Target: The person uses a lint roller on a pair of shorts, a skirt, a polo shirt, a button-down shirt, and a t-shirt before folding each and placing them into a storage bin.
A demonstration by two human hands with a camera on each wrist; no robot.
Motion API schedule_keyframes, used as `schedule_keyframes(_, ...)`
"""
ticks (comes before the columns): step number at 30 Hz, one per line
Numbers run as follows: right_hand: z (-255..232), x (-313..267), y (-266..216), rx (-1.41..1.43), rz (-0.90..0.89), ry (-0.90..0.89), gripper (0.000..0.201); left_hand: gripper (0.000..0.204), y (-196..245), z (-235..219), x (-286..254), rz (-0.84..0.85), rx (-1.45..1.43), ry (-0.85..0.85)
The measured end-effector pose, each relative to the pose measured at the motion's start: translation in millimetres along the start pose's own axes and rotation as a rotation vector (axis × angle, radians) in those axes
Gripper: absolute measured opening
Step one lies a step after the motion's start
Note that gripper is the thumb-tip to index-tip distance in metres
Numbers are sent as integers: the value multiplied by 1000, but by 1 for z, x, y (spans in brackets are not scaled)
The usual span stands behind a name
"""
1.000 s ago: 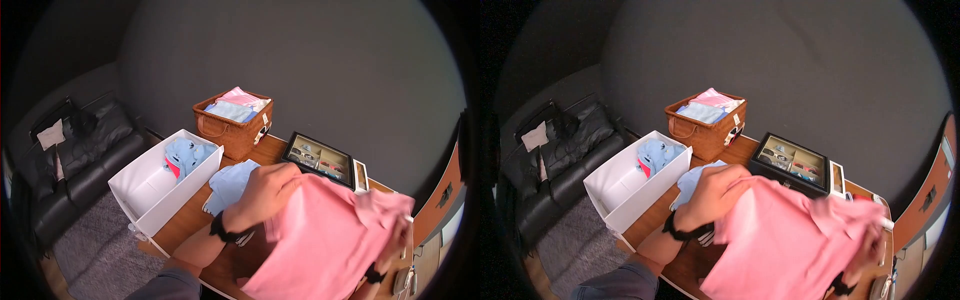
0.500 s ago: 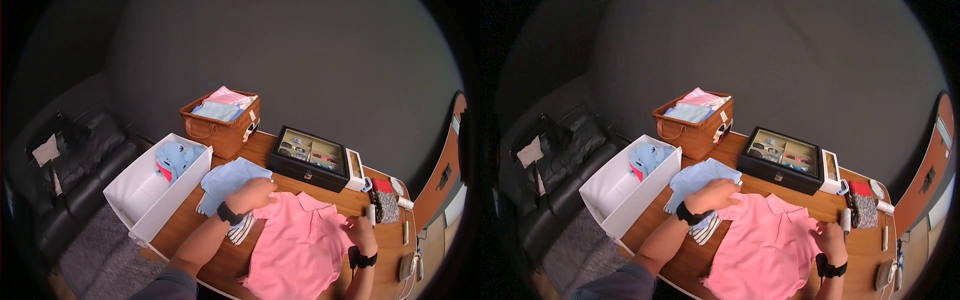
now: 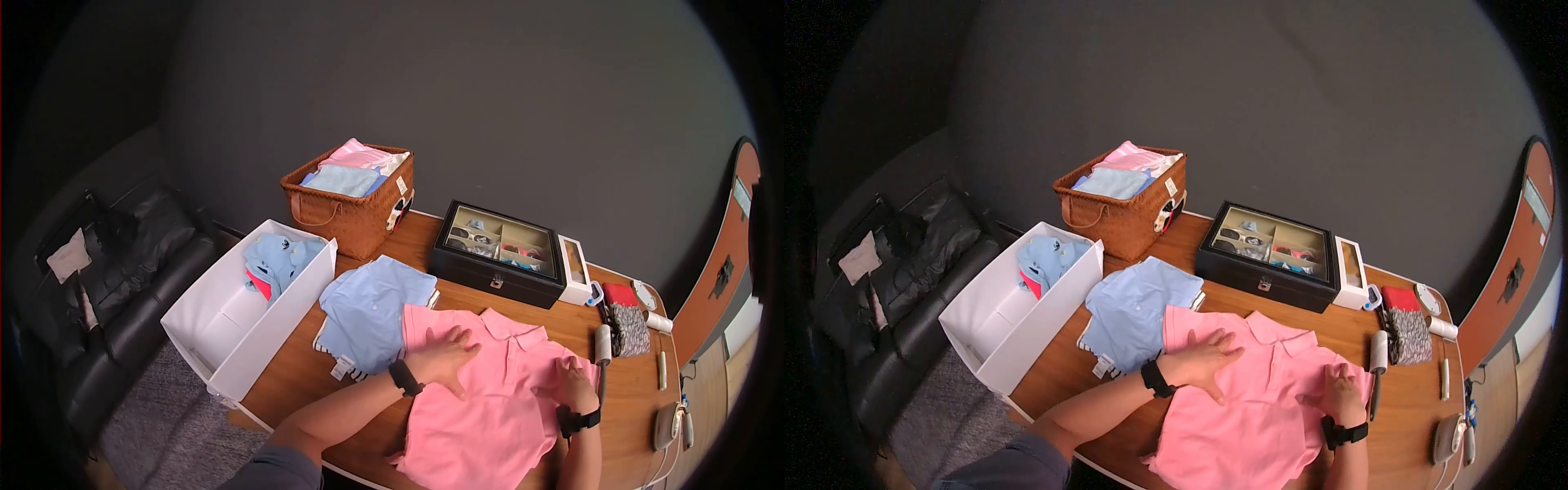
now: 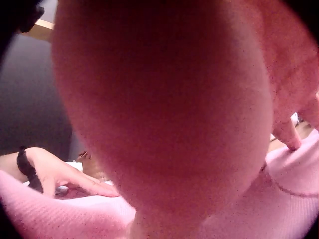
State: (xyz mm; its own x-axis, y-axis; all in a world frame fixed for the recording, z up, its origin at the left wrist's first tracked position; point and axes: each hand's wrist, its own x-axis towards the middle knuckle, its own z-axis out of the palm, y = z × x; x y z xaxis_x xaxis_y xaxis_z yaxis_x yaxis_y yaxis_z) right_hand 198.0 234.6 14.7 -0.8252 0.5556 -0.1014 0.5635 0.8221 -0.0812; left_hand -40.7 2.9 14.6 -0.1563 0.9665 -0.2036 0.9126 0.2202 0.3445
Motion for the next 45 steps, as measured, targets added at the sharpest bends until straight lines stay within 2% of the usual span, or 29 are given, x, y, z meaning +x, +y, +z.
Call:
schedule_keyframes(2, -1, -5, -7, -15, 129, -45, 116, 124, 1, -2, -3, -13, 29, -7)
schedule_keyframes(7, 5, -17, -6, 7, 144, 2, 120, 126, -5, 10, -7, 45, 51, 83)
schedule_keyframes(12, 1, -27, -5, 51, 229, -47, 120, 123, -1, 10, -11, 42, 77, 75)
schedule_keyframes(21, 9, -34, -1, 61, 154, 88, 115, 119, 0, 10, -12, 68, 95, 91)
schedule_keyframes(27, 4, -35, -7, 39, 195, 56, 112, 118, -2, 14, -10, 77, 91, 107)
schedule_keyframes(38, 6, -34, -6, -7, 172, 108, 110, 117, -2, 16, -10, 76, 109, 111)
schedule_keyframes(44, 10, -35, -7, -1, 159, 143, 109, 116, -4, 20, -8, 88, 114, 146)
schedule_keyframes(45, 10, -36, -7, 4, 163, 144, 109, 116, -7, 24, -7, 104, 129, 199)
